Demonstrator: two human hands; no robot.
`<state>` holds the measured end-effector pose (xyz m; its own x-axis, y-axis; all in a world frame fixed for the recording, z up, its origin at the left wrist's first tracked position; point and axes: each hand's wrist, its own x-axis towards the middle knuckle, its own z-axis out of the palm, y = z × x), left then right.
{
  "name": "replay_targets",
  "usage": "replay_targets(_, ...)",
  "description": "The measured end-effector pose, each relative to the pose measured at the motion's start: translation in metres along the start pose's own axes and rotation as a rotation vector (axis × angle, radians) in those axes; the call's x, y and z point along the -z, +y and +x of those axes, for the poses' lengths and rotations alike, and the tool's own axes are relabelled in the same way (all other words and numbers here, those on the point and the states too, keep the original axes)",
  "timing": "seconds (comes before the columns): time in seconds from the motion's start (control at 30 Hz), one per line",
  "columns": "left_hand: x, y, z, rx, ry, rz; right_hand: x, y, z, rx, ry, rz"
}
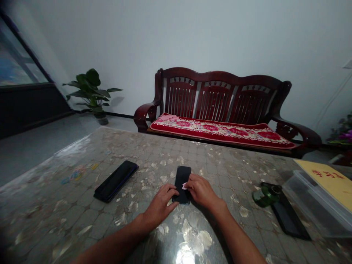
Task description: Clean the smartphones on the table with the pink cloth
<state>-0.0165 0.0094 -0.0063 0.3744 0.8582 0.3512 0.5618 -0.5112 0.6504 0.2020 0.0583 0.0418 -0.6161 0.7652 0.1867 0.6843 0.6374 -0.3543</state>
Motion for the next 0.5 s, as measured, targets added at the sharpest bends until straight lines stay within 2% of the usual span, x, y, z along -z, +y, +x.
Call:
replay_targets(0.07,-0.0001,-0.0003,-0.0003,-0.005,0.008,-0.002,0.0002,-0.0011,-0.0015,0.013,-0.002,0.011)
replay_targets(0.23,0.0006,-0.0001,-0.0003,-0.016,0.026,-0.003,0.0011,-0.0013,0.0011,-0.075,0.069,-0.015)
replay_targets(0.4,0.0000,0.0005,0.0000,-0.010,0.020,0.003,0.0057,-0.0054,-0.0041,-0.018,-0.051,0.027)
replay_targets(0.5,-0.0005,0.0004,0.0005,-0.010,0.020,0.002,0.0049,-0.0052,-0.0048,-0.051,-0.023,-0.001)
